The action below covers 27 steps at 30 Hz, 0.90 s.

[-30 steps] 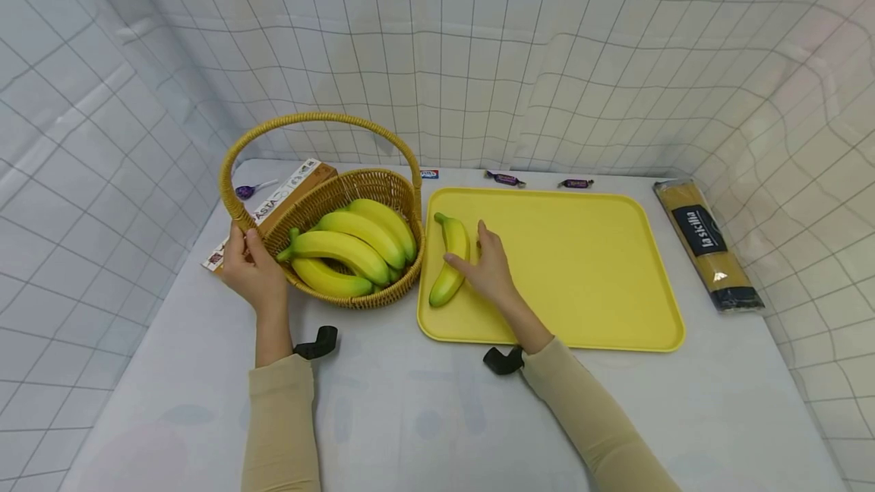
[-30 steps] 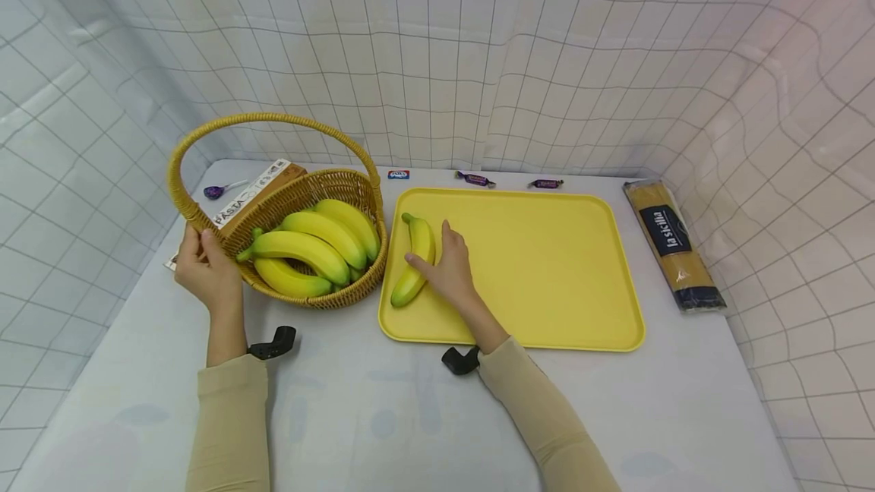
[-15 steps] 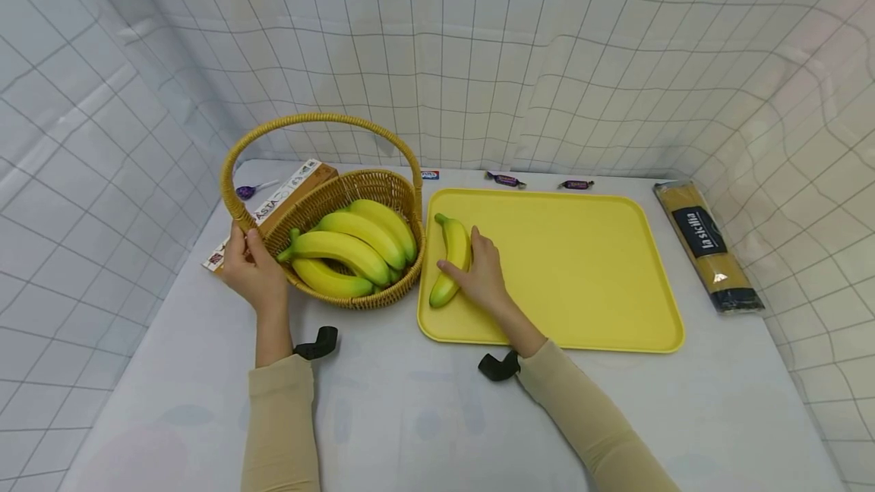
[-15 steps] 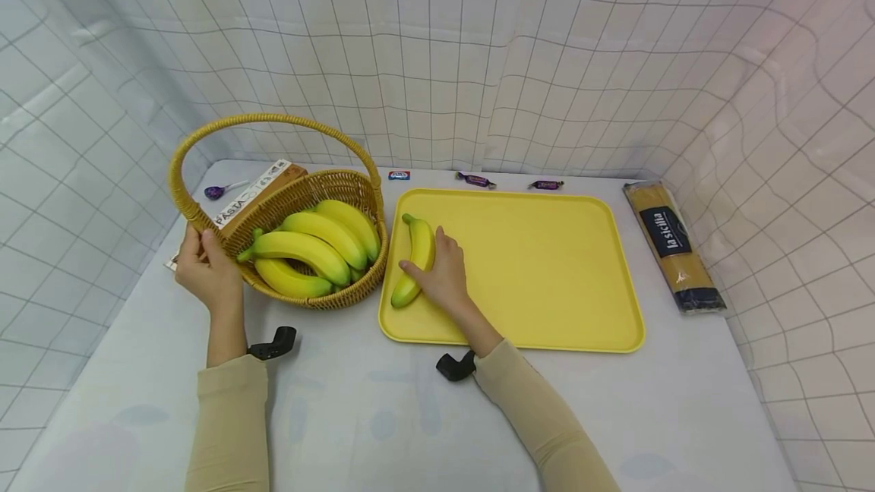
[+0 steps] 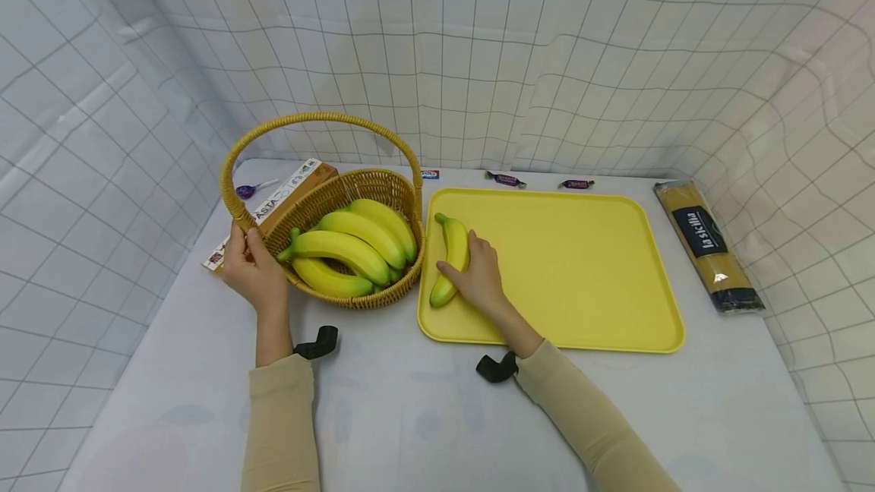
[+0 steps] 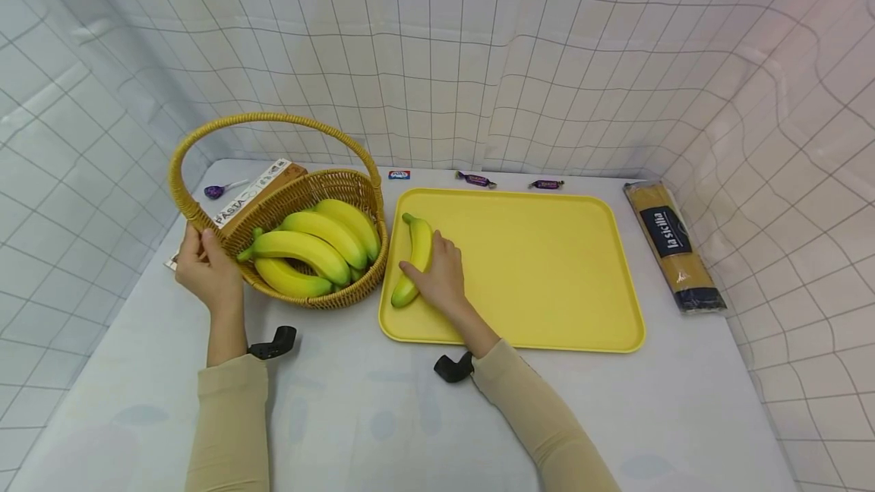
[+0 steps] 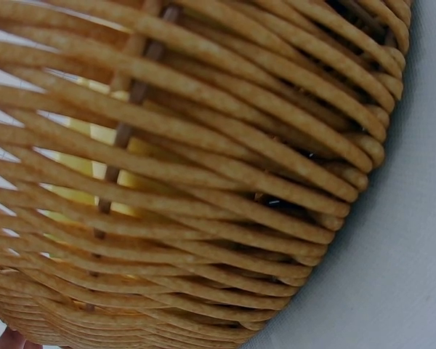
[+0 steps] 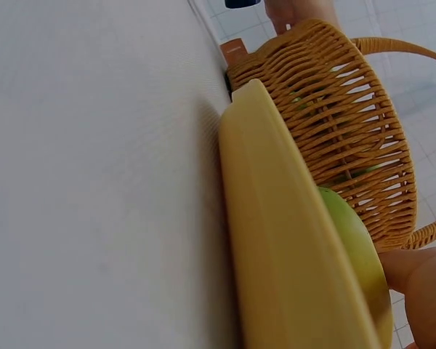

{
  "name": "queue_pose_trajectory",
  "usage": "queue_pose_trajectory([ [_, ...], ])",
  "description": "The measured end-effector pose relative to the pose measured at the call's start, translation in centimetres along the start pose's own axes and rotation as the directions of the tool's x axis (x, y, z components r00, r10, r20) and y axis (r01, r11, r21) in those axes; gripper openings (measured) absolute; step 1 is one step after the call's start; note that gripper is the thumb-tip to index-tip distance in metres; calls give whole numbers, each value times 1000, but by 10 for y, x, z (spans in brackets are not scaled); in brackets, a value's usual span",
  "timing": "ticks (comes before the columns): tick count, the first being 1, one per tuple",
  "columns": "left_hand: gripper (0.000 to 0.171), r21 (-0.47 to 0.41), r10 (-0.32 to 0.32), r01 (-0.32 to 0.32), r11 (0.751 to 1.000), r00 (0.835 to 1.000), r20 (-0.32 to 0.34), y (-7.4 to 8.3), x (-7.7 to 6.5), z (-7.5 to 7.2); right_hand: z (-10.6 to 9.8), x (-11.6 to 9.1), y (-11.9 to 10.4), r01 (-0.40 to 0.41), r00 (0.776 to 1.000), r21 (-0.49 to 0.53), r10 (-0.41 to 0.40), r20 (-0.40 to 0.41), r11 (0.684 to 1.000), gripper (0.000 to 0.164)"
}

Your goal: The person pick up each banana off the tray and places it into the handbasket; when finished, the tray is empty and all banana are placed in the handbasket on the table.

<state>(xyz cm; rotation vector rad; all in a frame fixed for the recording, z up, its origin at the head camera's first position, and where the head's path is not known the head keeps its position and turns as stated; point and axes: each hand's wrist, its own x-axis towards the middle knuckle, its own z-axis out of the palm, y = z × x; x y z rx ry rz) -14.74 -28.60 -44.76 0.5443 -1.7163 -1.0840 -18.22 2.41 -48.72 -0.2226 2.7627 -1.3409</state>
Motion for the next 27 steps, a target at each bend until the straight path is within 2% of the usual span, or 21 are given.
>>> queue_pose_trajectory([
  [8, 29, -11, 25, -25, 1000, 1000, 0, -1, 0, 0, -1, 1, 1, 5, 999, 45, -4, -42, 999, 80],
  [14, 29, -6, 10, -10, 1000, 1000, 0, 2, 0, 0, -2, 1, 1, 8, 997, 82, -1, -83, 997, 74],
  [27, 30, 5, -5, 5, 1000, 1000, 4, 1, -1, -1, -4, 0, 3, -25, 994, 98, 35, -101, 995, 70],
])
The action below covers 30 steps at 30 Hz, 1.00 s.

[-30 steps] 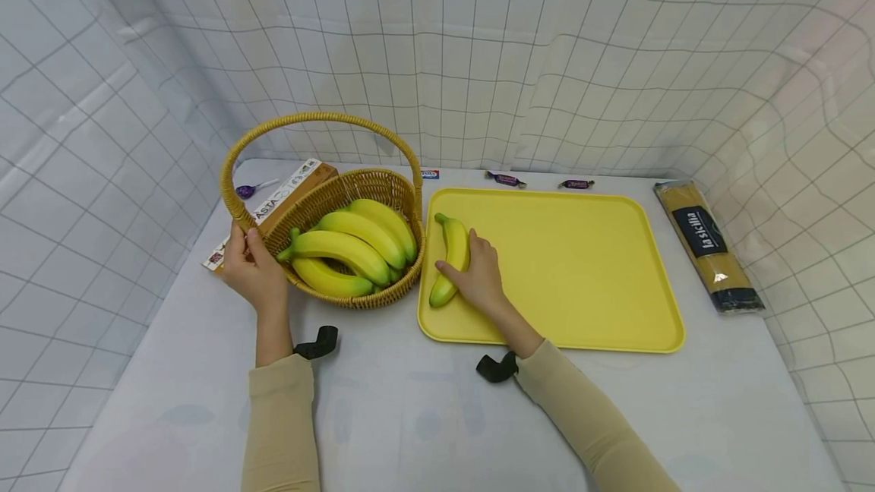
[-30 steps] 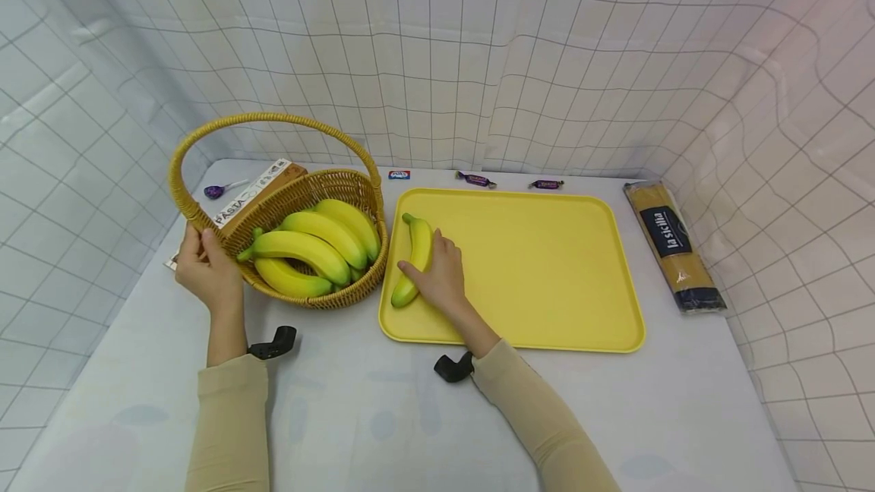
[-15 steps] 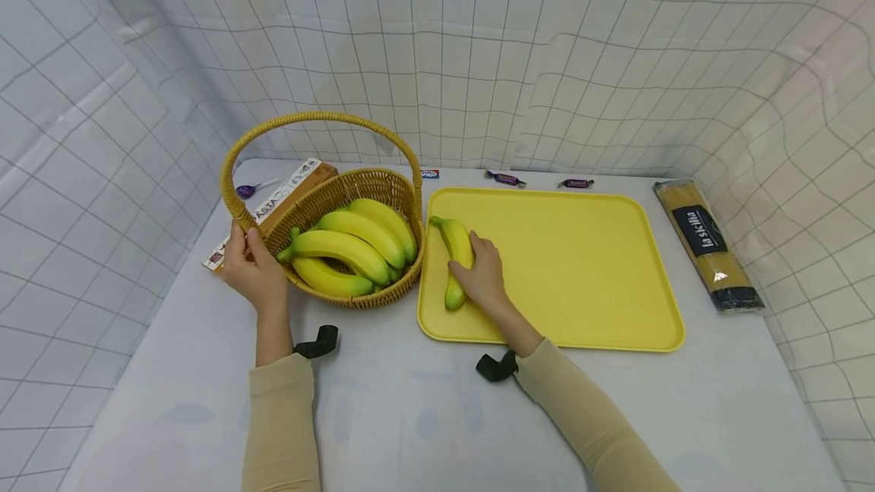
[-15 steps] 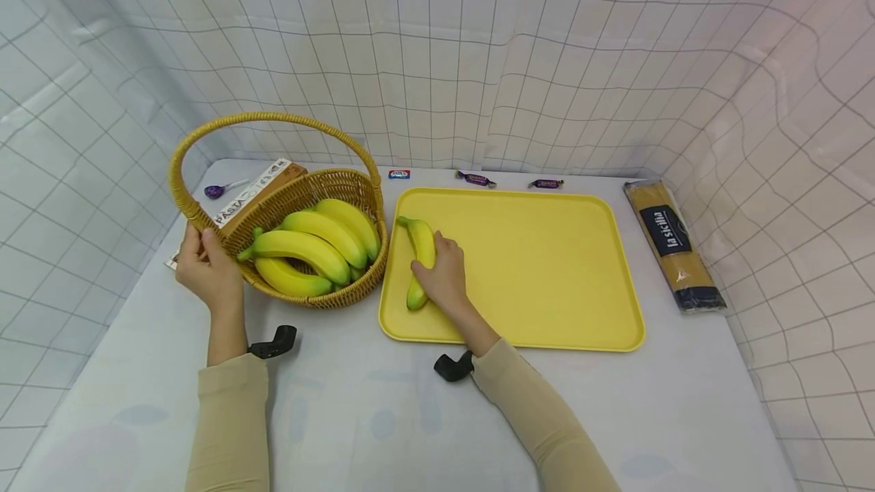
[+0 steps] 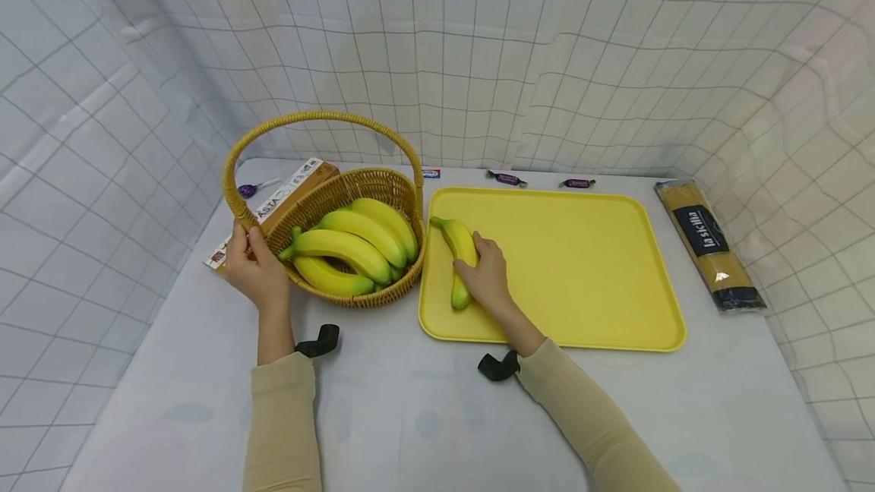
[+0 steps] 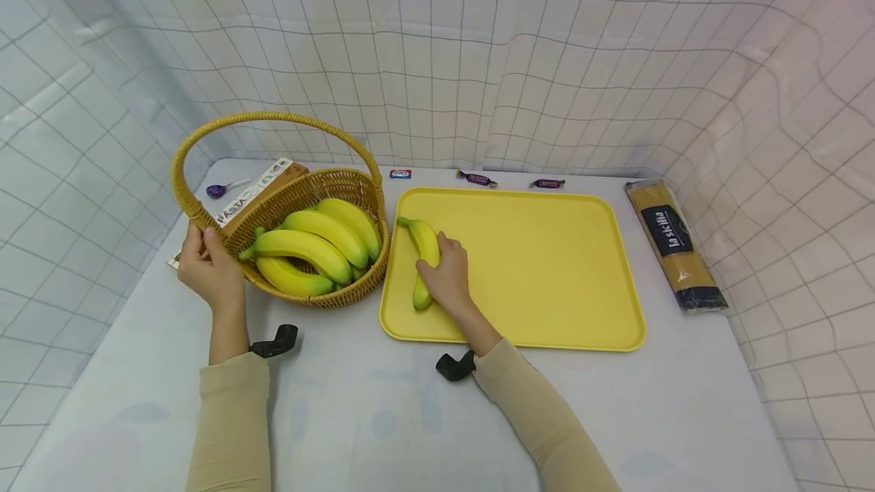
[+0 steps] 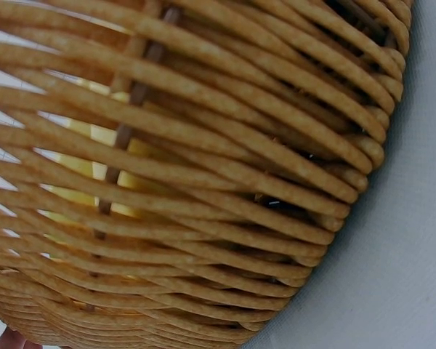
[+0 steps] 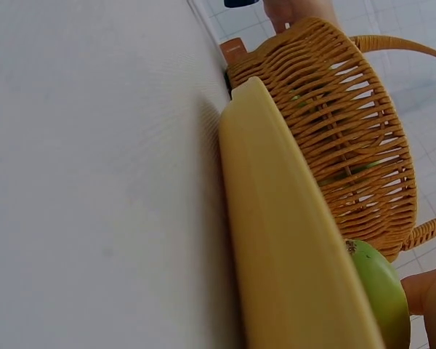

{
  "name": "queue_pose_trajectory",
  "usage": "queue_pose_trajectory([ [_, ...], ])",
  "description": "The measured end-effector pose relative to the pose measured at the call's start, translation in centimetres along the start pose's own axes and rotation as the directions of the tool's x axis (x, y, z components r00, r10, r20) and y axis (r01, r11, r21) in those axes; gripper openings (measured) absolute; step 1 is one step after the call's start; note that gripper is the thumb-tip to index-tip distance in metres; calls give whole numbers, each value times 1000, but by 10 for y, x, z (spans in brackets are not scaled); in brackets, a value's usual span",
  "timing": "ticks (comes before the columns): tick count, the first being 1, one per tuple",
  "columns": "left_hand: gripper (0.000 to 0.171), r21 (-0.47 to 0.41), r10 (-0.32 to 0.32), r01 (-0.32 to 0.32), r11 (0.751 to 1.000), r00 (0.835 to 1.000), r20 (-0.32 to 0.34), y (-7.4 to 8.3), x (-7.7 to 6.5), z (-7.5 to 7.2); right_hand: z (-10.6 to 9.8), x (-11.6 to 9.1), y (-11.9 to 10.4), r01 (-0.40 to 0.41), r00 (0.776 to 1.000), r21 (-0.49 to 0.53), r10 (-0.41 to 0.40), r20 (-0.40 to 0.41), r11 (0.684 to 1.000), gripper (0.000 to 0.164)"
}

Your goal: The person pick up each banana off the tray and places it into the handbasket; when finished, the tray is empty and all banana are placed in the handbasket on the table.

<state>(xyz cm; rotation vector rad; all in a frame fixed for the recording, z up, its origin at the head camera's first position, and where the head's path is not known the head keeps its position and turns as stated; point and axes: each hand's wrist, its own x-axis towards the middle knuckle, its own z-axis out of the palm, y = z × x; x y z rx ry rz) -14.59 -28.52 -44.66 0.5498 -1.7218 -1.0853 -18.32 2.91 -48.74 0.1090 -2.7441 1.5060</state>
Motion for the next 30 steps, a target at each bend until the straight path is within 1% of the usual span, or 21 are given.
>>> queue_pose_trajectory([
  [7, 29, -2, -30, 30, 1000, 1000, 2, 1, 0, 0, -10, 0, -1, -32, 999, 2, 32, -4, 999, 69],
  [10, 29, 2, -34, 34, 999, 999, 7, 1, 0, 0, -15, 0, -3, -30, 999, 3, 30, -13, 1000, 69],
  [16, 32, 5, -22, 22, 1000, 999, 23, 1, -1, -2, -28, -4, -10, 4, 1000, 3, -4, -27, 1000, 68],
  [22, 30, 11, -32, 32, 999, 999, 10, 1, 0, -1, -43, -10, -19, 27, 1000, 31, -26, -15, 999, 68],
  [30, 31, 16, -13, 13, 1000, 1000, 15, 0, 0, -1, -60, -21, -34, 105, 994, 49, -105, 6, 993, 66],
])
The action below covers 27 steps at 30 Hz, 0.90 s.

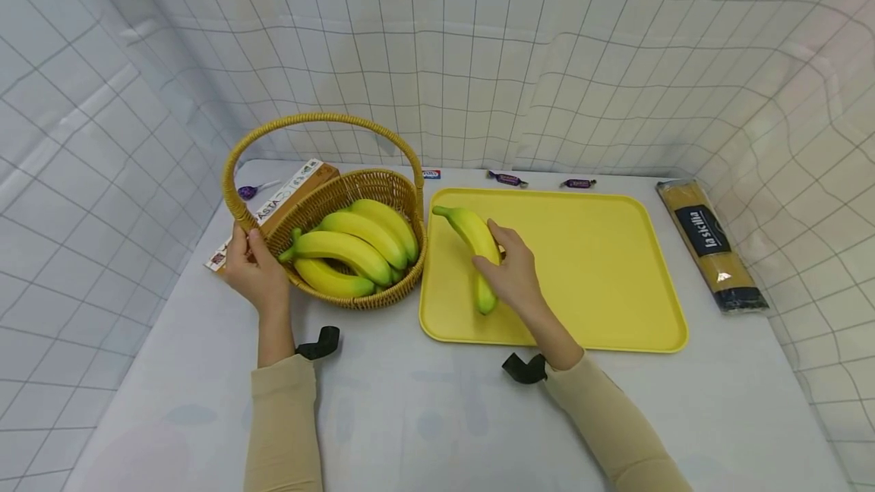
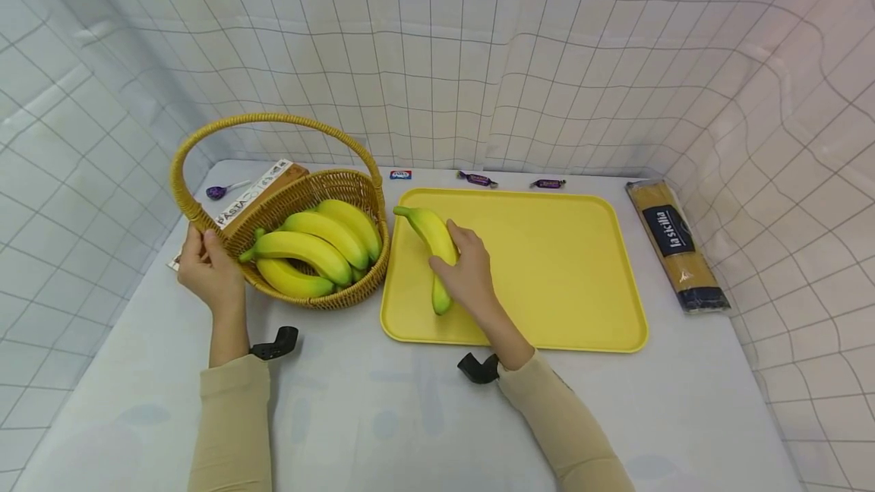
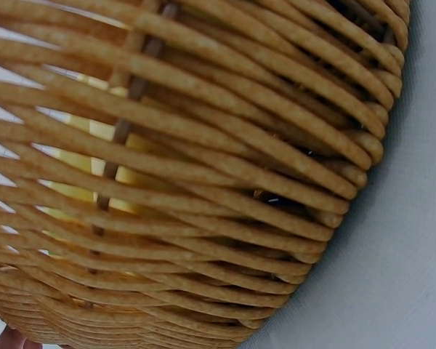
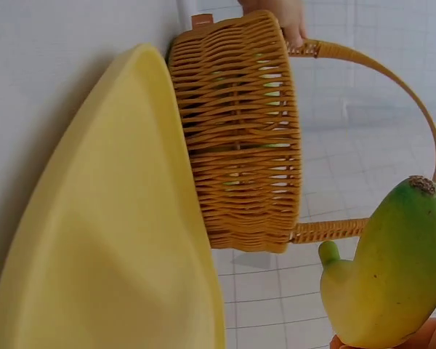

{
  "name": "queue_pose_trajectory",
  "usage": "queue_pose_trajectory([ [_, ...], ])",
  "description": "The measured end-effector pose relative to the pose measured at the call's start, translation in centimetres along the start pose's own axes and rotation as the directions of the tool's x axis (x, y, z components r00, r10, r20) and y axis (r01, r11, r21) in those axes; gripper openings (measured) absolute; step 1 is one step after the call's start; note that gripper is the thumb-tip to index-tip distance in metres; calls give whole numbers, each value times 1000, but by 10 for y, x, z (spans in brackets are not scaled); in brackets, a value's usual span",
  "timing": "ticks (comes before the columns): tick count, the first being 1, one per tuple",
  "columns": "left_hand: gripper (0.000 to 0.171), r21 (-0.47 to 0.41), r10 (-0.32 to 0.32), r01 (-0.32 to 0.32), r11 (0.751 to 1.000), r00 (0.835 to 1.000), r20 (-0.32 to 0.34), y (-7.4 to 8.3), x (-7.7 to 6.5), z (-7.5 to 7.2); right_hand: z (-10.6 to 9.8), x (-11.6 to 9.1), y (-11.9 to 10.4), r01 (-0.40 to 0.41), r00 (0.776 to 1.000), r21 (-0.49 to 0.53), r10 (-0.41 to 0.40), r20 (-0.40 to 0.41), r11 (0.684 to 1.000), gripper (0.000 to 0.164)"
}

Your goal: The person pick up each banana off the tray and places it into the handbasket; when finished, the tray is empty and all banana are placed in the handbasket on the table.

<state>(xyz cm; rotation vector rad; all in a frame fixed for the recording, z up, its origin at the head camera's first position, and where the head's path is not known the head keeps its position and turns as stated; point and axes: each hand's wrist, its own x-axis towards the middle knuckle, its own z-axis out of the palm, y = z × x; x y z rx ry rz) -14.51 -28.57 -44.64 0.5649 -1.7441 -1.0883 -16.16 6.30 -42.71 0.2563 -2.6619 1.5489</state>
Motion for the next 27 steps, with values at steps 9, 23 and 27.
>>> queue_pose_trajectory([
  [9, 29, -10, 2, -2, 1000, 1000, -9, -1, 0, 0, -6, -5, -26, 108, 994, 30, -109, 32, 994, 62],
  [23, 28, -14, 16, -16, 1000, 1000, -12, -2, 0, 2, 23, 9, -53, 154, 984, 108, -162, 74, 982, 58],
  [27, 29, -14, 17, -17, 1000, 1000, -11, -1, 0, 1, 35, 18, -57, 150, 984, 128, -161, 76, 980, 57],
])
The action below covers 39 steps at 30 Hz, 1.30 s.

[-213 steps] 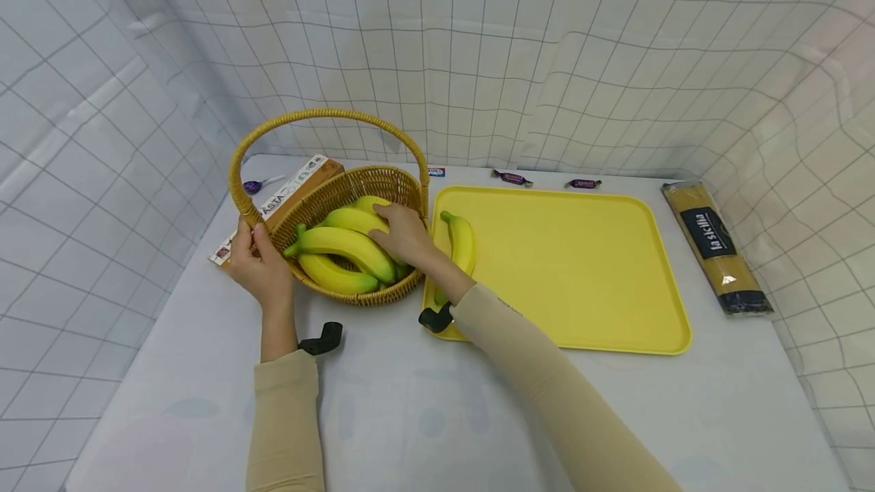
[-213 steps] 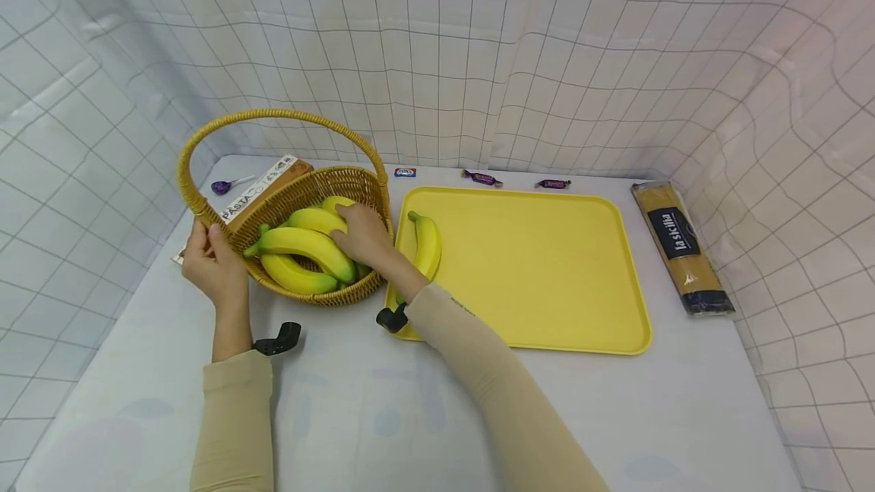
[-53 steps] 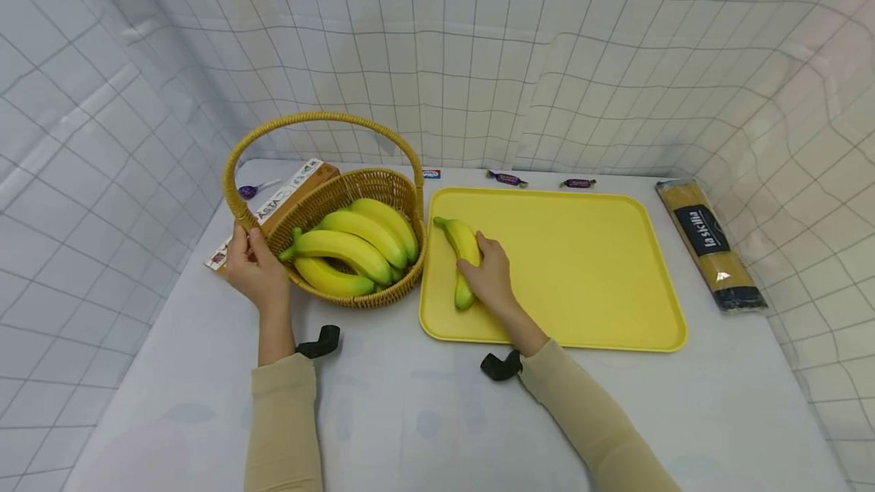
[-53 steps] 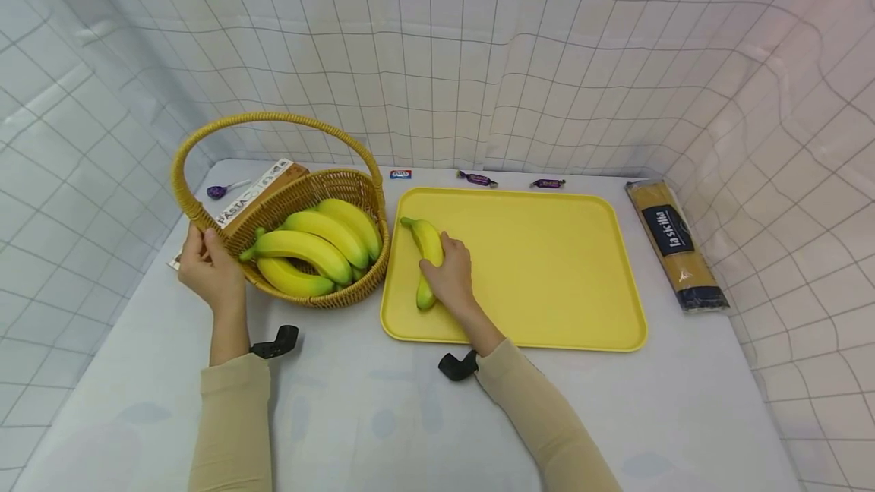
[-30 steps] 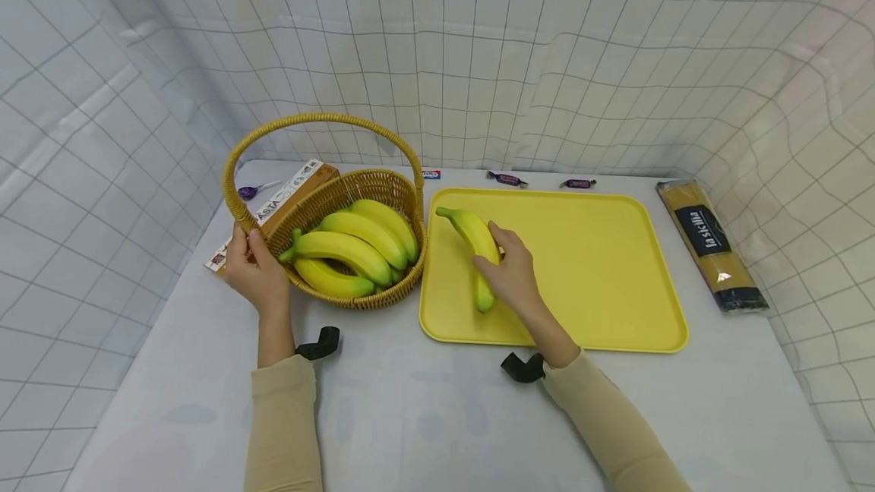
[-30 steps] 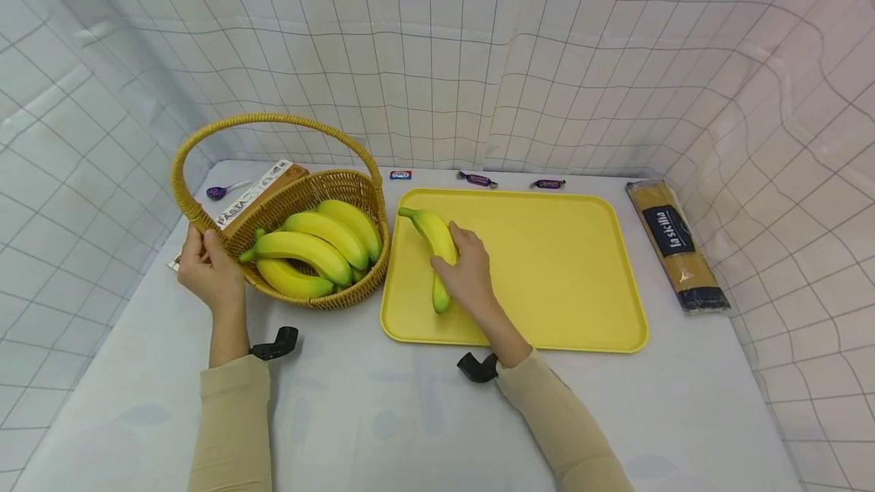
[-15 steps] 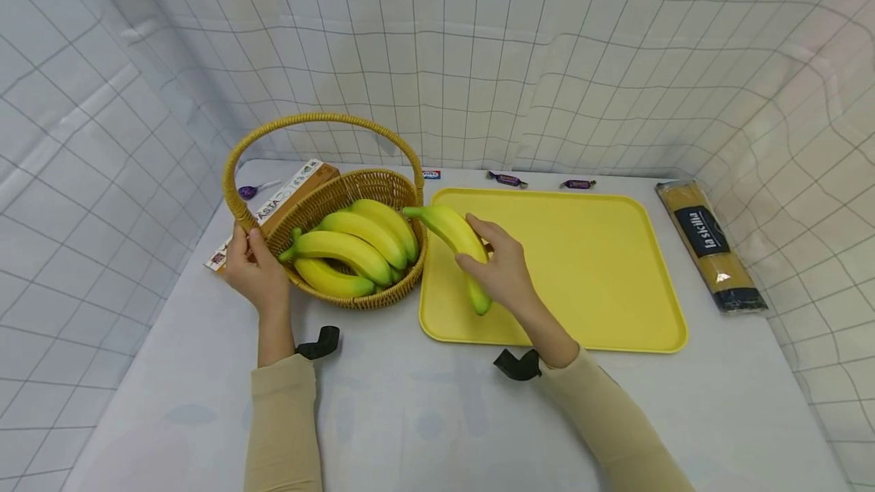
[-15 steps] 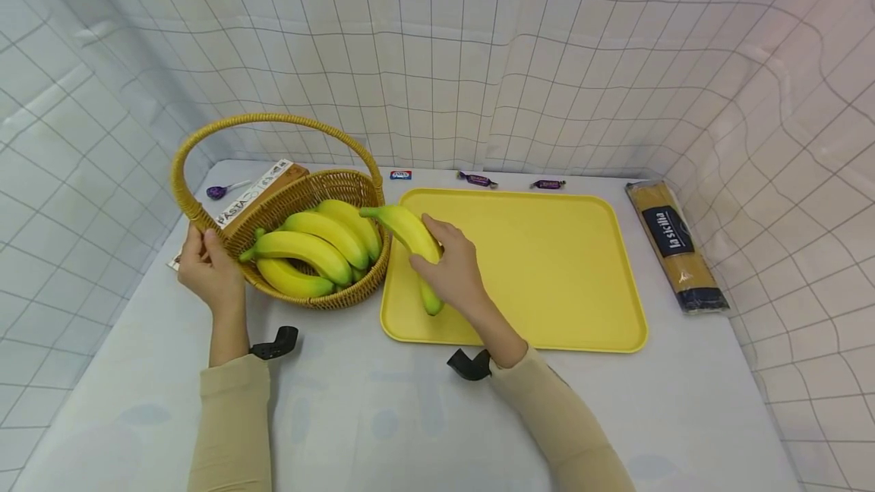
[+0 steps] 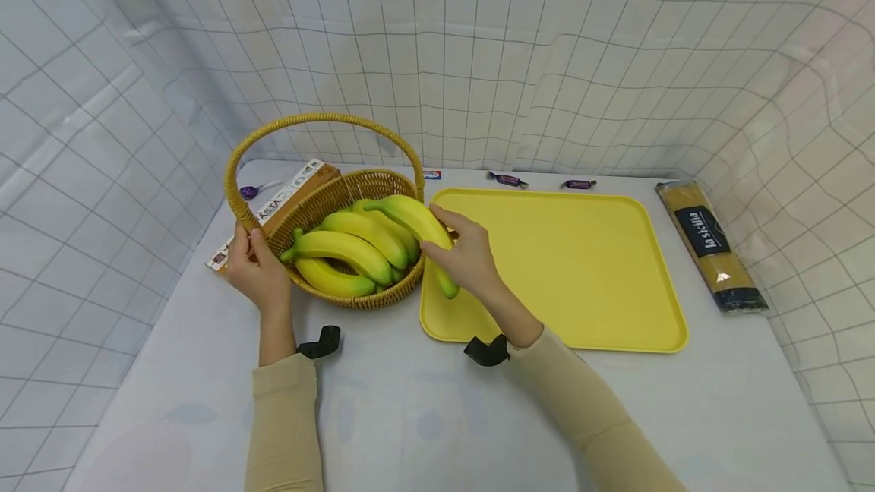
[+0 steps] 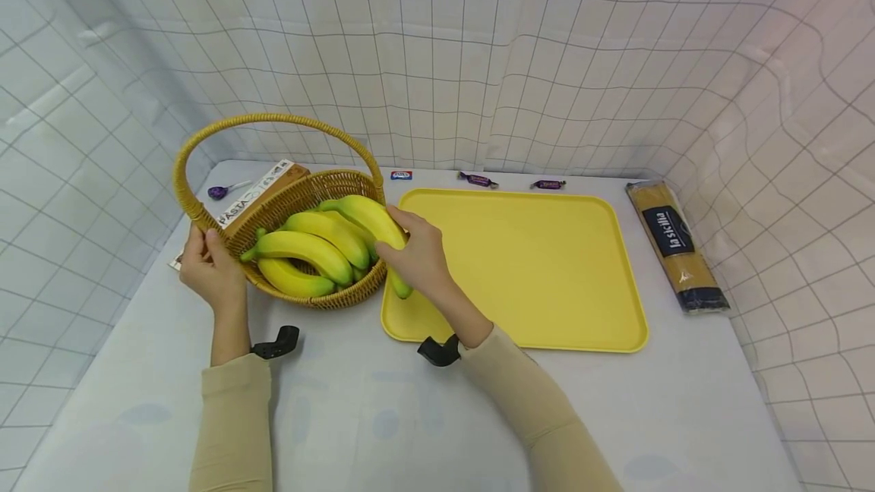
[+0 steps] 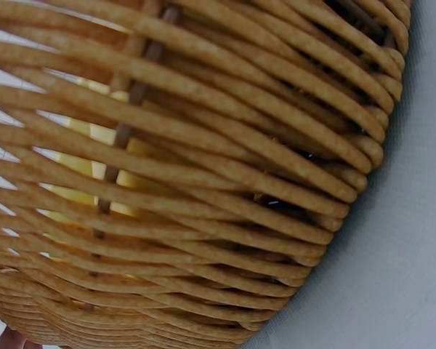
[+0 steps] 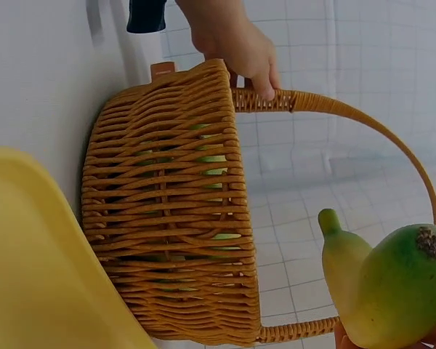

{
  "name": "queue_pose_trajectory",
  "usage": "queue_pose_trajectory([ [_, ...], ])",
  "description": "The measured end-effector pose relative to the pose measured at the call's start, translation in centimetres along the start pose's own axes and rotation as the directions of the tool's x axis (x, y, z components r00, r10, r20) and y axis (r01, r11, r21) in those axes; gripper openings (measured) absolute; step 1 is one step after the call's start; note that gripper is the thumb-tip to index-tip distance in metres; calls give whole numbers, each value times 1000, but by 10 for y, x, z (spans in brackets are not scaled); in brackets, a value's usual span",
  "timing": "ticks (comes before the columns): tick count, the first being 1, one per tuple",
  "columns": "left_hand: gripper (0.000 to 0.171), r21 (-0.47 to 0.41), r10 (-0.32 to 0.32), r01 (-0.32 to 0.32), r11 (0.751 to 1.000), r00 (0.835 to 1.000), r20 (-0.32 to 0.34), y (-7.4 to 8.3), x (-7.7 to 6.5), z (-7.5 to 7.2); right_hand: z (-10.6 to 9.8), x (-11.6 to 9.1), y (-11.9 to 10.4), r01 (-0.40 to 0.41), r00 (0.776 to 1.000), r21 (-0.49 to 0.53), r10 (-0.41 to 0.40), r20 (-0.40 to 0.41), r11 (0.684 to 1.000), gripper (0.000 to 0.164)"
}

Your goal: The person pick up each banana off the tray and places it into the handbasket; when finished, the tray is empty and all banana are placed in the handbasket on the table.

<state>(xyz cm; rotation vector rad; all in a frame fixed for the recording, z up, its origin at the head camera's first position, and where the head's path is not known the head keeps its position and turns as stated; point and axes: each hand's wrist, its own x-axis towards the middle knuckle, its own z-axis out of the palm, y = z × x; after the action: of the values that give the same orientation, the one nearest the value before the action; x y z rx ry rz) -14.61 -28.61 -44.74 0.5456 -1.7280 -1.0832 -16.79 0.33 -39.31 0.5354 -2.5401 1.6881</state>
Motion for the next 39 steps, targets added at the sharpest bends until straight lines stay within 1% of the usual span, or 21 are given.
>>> queue_pose_trajectory([
  [4, 28, 2, 6, -6, 1000, 1000, -5, -2, 1, 0, 13, 11, -2, 4, 1000, 4, -4, 4, 1000, 57],
  [10, 28, 4, 24, -24, 1000, 1000, -9, -4, 1, 0, 32, 26, -5, 31, 1000, -13, -31, 1, 999, 54],
  [16, 29, 11, 7, -7, 1000, 1000, -7, -3, 0, -2, 49, 38, -5, 41, 999, -24, -41, -13, 999, 51],
  [20, 28, 13, -20, 20, 1000, 1000, -13, -1, 0, -1, 57, 44, -6, 57, 998, -64, -58, -15, 996, 50],
  [24, 29, 7, -42, 42, 999, 999, -6, 0, 1, -2, 63, 49, -10, 52, 999, -81, -53, -9, 995, 51],
  [28, 31, 9, -25, 25, 1000, 1000, 11, -2, 1, -3, 67, 57, -12, 27, 1000, -65, -26, 3, 998, 52],
  [30, 31, 7, -13, 13, 1000, 1000, 10, -3, 1, -3, 68, 60, -11, 19, 1000, -62, -18, 13, 998, 52],
  [33, 29, 4, -13, 13, 1000, 1000, 0, -5, 1, -1, 69, 65, -9, 11, 999, -66, -9, 35, 998, 52],
  [36, 29, -4, -17, 17, 1000, 1000, -6, -5, 1, 0, 70, 70, -8, 6, 998, -88, -1, 55, 996, 52],
  [39, 29, -1, -10, 10, 1000, 1000, 6, -4, 1, 0, 71, 74, -8, 1, 997, -115, 8, 75, 993, 51],
])
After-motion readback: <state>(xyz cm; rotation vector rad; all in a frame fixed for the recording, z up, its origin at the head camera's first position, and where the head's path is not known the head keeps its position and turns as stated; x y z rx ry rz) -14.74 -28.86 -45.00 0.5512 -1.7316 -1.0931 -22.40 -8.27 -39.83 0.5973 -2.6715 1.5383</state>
